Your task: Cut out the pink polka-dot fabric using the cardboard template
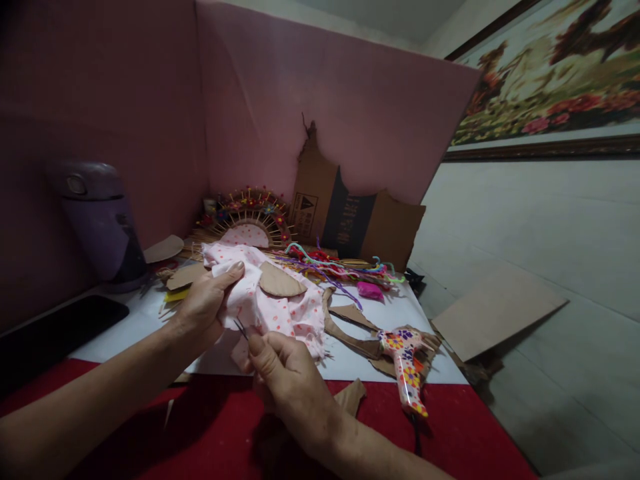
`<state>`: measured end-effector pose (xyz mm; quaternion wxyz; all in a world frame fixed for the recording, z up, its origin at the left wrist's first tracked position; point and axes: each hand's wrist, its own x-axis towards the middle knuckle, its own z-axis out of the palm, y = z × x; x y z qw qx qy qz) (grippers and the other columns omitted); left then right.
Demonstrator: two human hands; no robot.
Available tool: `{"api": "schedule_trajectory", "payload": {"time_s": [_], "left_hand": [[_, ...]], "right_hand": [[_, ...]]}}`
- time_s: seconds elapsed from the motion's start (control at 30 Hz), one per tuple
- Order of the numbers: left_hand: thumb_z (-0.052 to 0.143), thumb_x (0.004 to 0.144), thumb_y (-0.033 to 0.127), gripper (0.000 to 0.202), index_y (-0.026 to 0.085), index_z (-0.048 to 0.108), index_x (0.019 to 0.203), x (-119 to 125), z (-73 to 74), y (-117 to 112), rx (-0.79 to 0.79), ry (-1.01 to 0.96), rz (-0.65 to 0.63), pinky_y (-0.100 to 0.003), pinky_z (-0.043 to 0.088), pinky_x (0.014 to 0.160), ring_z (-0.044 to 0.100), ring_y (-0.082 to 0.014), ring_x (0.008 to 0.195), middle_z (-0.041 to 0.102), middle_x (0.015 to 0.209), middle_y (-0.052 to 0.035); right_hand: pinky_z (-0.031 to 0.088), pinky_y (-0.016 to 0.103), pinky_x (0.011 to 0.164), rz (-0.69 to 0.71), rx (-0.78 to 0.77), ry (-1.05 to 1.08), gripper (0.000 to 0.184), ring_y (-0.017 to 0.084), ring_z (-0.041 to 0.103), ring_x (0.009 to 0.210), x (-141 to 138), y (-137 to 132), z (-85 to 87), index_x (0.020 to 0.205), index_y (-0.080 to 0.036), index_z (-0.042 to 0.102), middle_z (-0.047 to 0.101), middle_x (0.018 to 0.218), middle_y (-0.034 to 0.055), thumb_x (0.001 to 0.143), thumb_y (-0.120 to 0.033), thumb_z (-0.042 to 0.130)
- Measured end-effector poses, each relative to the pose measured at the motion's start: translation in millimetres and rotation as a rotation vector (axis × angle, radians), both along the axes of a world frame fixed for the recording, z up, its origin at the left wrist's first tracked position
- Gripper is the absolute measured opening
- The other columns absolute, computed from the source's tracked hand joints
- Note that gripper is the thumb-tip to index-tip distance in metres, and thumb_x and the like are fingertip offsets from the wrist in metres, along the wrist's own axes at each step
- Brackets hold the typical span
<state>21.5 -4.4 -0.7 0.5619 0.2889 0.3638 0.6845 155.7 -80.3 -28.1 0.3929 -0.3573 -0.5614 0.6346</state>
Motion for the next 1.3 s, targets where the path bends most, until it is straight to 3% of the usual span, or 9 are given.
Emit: {"api": "schedule_trajectory", "payload": {"time_s": [0.27, 0.53, 0.77, 1.17, 1.3], "left_hand": [[0.067, 0.064, 0.020, 0.013, 0.013, 0.057, 0.070, 2, 2.6, -5, -0.091, 0.033, -0.047, -0.022, 0.038, 0.036, 0.048, -0.0110, 0.037, 0.057, 0.050, 0.0005], [0.068, 0.063, 0.019, 0.013, 0.013, 0.058, 0.068, 2, -2.4, -2, -0.084, 0.029, -0.107, -0.021, 0.038, 0.037, 0.050, -0.0110, 0.039, 0.057, 0.053, 0.0003], [0.066, 0.065, 0.017, 0.010, 0.014, 0.056, 0.067, 4, -1.1, -6, -0.114, 0.029, -0.140, -0.021, 0.039, 0.035, 0.049, -0.0110, 0.037, 0.057, 0.051, -0.0002], [0.063, 0.069, 0.018, 0.013, 0.010, 0.060, 0.079, 6, -1.8, -9, -0.139, 0.106, -0.203, -0.024, 0.044, 0.040, 0.054, -0.0136, 0.044, 0.062, 0.059, -0.0047], [0.065, 0.068, 0.018, 0.013, 0.012, 0.059, 0.077, 4, -5.5, -5, -0.107, 0.079, -0.149, -0.022, 0.042, 0.039, 0.051, -0.0115, 0.042, 0.060, 0.059, -0.0025]], "right_hand": [[0.018, 0.022, 0.043, 0.054, 0.089, -0.198, 0.042, 0.006, 0.025, 0.048, 1, -8, 6.3, 0.075, -0.017, 0.050, 0.035, 0.057, -0.0051, 0.084, -0.058, 0.046], [0.027, 0.023, 0.051, 0.053, 0.178, -0.315, 0.042, 0.010, 0.033, 0.057, 1, -11, 8.8, 0.073, -0.018, 0.047, 0.039, 0.063, -0.0025, 0.084, -0.058, 0.045], [0.027, 0.024, 0.052, 0.055, 0.195, -0.331, 0.041, 0.010, 0.033, 0.057, 1, -12, 9.8, 0.073, -0.018, 0.047, 0.038, 0.062, -0.0030, 0.085, -0.057, 0.044], [0.025, 0.022, 0.050, 0.095, 0.496, -0.600, 0.027, 0.010, 0.040, 0.056, -1, -18, 15.0, 0.074, -0.018, 0.051, 0.046, 0.060, -0.0027, 0.083, -0.043, 0.051], [0.026, 0.021, 0.051, 0.093, 0.481, -0.567, 0.029, 0.009, 0.036, 0.054, 0, -16, 13.6, 0.073, -0.017, 0.050, 0.042, 0.058, -0.0042, 0.085, -0.044, 0.049]]}}
